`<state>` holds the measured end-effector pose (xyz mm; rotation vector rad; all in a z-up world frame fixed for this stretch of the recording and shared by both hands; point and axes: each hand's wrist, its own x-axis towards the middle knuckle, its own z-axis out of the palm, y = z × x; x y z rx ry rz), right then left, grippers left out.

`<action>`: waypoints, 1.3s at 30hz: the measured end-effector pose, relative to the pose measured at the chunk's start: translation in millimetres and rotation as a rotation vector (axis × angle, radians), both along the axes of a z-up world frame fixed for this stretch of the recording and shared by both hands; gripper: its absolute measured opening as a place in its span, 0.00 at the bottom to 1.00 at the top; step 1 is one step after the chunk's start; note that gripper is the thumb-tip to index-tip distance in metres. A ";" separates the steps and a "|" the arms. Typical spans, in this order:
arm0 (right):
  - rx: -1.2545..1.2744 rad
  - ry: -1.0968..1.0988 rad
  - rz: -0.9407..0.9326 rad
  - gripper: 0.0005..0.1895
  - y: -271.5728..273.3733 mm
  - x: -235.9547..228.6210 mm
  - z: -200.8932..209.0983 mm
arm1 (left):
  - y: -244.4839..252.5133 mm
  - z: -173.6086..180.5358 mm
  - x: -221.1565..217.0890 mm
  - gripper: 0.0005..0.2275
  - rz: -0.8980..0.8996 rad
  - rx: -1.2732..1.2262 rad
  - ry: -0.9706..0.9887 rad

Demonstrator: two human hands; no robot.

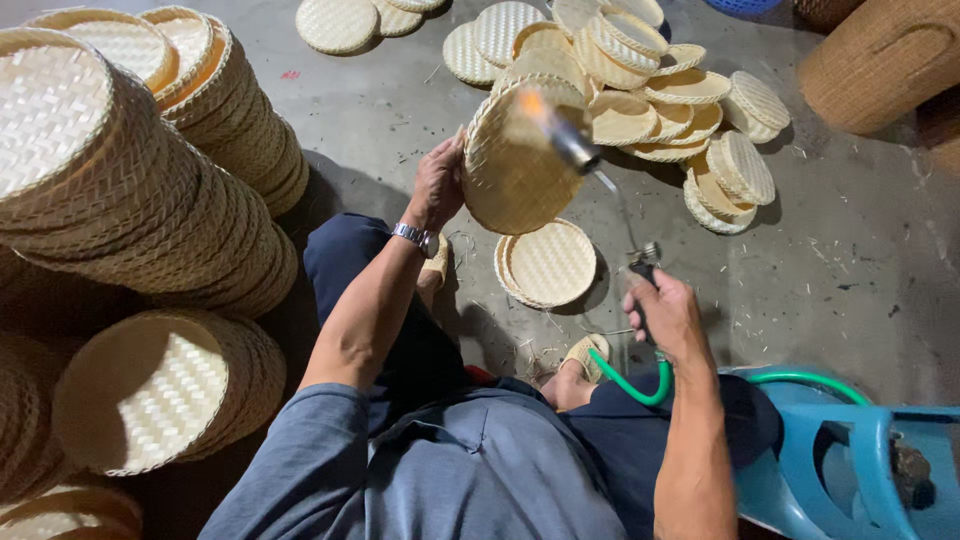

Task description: The person uses a handheld blowtorch to apply heat to the interior surface of woven baskets. They pick up baskets from a stack, rotate them to expose different areas to the flame, and then place them back down. The process is repeated for multiple baskets in a continuous workflow.

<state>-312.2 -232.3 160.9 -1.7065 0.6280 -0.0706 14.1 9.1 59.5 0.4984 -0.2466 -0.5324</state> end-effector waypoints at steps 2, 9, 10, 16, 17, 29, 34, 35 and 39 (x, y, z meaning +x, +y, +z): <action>-0.028 0.000 -0.075 0.14 -4.7 2.3 4.4 | 3.6 -3.3 4.3 0.12 0.006 -0.012 0.019; -0.102 0.036 -0.104 0.14 -2.1 0.2 23.2 | 7.0 -5.9 8.8 0.12 0.008 -0.005 -0.010; -0.119 0.025 -0.092 0.14 1.5 3.5 25.6 | 3.5 -3.9 6.1 0.12 0.018 0.026 -0.012; -0.125 0.043 0.097 0.17 22.6 6.9 37.6 | -11.6 7.5 -5.3 0.14 0.070 0.090 -0.053; -0.133 0.083 0.111 0.17 24.8 6.3 38.5 | -11.1 8.4 -4.9 0.14 0.075 0.077 -0.061; -0.245 0.043 -0.053 0.14 -20.0 1.5 55.6 | -11.2 -35.2 27.6 0.10 -0.002 -0.183 -0.049; -0.134 0.045 -0.090 0.14 -23.8 -22.3 32.6 | -4.0 -2.6 18.1 0.12 0.070 -0.107 0.126; -0.088 0.046 -0.098 0.14 -21.9 -26.2 27.2 | -4.1 0.6 16.3 0.12 0.075 -0.108 0.134; -0.059 0.066 -0.039 0.14 -4.0 -27.4 7.8 | -16.1 -3.2 16.7 0.13 0.097 -0.132 0.142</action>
